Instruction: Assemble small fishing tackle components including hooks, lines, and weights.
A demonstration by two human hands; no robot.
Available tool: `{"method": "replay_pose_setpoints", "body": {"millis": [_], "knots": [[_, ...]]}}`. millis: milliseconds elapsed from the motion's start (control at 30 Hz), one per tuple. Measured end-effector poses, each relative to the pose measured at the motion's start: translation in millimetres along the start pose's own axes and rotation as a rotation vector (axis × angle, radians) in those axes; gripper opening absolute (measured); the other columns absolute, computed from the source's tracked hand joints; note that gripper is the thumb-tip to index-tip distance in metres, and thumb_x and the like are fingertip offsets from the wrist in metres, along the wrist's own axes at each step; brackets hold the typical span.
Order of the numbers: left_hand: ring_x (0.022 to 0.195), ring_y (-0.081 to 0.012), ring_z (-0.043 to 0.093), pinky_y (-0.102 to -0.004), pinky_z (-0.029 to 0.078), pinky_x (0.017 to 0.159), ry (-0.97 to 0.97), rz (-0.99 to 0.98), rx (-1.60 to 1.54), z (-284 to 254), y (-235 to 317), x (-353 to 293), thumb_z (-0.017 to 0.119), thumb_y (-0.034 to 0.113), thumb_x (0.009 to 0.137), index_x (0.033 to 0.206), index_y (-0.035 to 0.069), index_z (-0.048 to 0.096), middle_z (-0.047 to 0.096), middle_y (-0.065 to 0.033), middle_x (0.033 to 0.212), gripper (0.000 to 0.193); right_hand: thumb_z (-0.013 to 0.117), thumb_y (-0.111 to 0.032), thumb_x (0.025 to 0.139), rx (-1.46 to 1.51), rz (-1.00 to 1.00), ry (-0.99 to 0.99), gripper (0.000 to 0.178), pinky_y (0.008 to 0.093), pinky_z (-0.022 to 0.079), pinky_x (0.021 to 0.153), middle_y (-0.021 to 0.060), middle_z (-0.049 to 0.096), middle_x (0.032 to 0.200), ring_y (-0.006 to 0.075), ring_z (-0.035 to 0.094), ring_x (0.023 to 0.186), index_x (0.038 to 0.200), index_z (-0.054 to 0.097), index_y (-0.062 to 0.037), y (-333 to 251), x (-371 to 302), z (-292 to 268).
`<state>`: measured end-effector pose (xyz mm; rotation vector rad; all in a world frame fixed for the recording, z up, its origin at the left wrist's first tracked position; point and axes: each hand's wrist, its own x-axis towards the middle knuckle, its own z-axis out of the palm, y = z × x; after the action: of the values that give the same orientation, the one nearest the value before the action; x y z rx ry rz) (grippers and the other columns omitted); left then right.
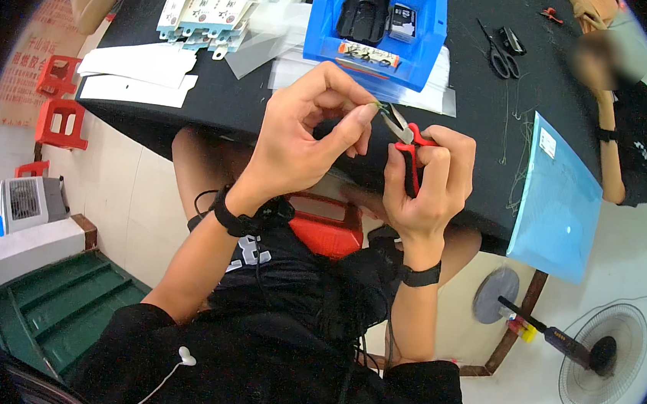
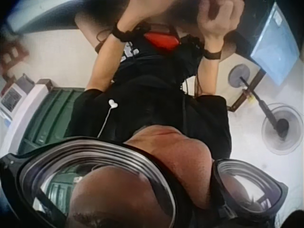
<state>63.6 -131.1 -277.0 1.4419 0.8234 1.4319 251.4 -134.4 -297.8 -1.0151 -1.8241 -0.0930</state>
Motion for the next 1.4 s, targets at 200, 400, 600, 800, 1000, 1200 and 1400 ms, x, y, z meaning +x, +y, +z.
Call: {"method": "replay_pose_setpoints", "body": {"millis": [200, 400, 600, 800, 1000, 1200, 1400], "knots": [[0.073, -0.0077, 0.065, -0.0219, 0.051, 0.062, -0.015, -0.005, 0.020, 0, 4, 1, 0.064, 0.005, 0.105, 0.108, -0.002, 0.060, 0.069, -0.0048, 0.085, 0.008, 0.081, -0.013, 0.086, -0.060, -0.022, -0.004, 0.029, 0.0407, 0.051, 0.074, 0.0152, 0.065, 0.103, 0.0324, 0.062, 0.087, 0.086, 0.054, -0.0037, 1, -1, -2], [0.070, -0.0080, 0.065, -0.0234, 0.049, 0.060, 0.008, -0.025, -0.032, -1, 2, 1, 0.064, 0.006, 0.105, 0.109, 0.000, 0.059, 0.070, -0.0056, 0.081, 0.009, 0.079, -0.012, 0.090, -0.069, -0.079, -0.016, 0.026, 0.0369, 0.051, 0.073, 0.0161, 0.065, 0.103, 0.0296, 0.063, 0.087, 0.090, 0.055, -0.0026, 3, -3, -5], [0.070, -0.0071, 0.061, -0.0213, 0.045, 0.060, -0.034, 0.027, -0.009, -3, 0, 2, 0.060, 0.011, 0.109, 0.112, 0.002, 0.055, 0.068, -0.0056, 0.085, 0.011, 0.080, -0.007, 0.088, 0.040, -0.108, 0.054, 0.028, 0.0361, 0.051, 0.074, 0.0159, 0.066, 0.101, 0.0279, 0.064, 0.088, 0.095, 0.054, -0.0016, 4, -4, -1], [0.072, -0.0080, 0.063, -0.0218, 0.047, 0.063, -0.093, 0.029, 0.070, -5, -1, 1, 0.061, 0.009, 0.107, 0.111, 0.002, 0.056, 0.069, -0.0062, 0.086, 0.010, 0.081, 0.002, 0.083, 0.171, 0.069, 0.097, 0.032, 0.0336, 0.050, 0.070, 0.0151, 0.067, 0.099, 0.0235, 0.063, 0.084, 0.109, 0.062, -0.0002, -4, -2, -4], [0.072, -0.0113, 0.067, -0.0248, 0.049, 0.065, -0.146, 0.059, 0.134, -1, -1, 4, 0.064, 0.005, 0.104, 0.106, 0.001, 0.059, 0.069, -0.0057, 0.080, 0.007, 0.076, 0.015, 0.082, 0.551, 0.197, 0.084, 0.036, 0.0290, 0.052, 0.076, 0.0133, 0.070, 0.097, 0.0183, 0.063, 0.087, 0.108, 0.058, -0.0013, 0, 6, -16], [0.072, -0.0097, 0.067, -0.0234, 0.048, 0.064, -0.226, 0.011, 0.226, 2, 3, 4, 0.066, 0.003, 0.102, 0.105, -0.001, 0.061, 0.071, -0.0061, 0.080, 0.006, 0.079, 0.016, 0.078, 0.582, 0.166, 0.051, 0.039, 0.0298, 0.054, 0.081, 0.0160, 0.073, 0.099, 0.0188, 0.067, 0.090, 0.104, 0.056, -0.0023, 4, 5, -15], [0.070, -0.0080, 0.066, -0.0225, 0.046, 0.062, -0.257, -0.026, 0.303, 1, 6, 6, 0.068, 0.003, 0.100, 0.105, 0.000, 0.064, 0.072, -0.0047, 0.078, 0.007, 0.078, 0.017, 0.078, 0.552, 0.132, 0.045, 0.037, 0.0299, 0.055, 0.079, 0.0153, 0.074, 0.099, 0.0190, 0.067, 0.089, 0.103, 0.059, -0.0012, 6, 3, -16]]}}
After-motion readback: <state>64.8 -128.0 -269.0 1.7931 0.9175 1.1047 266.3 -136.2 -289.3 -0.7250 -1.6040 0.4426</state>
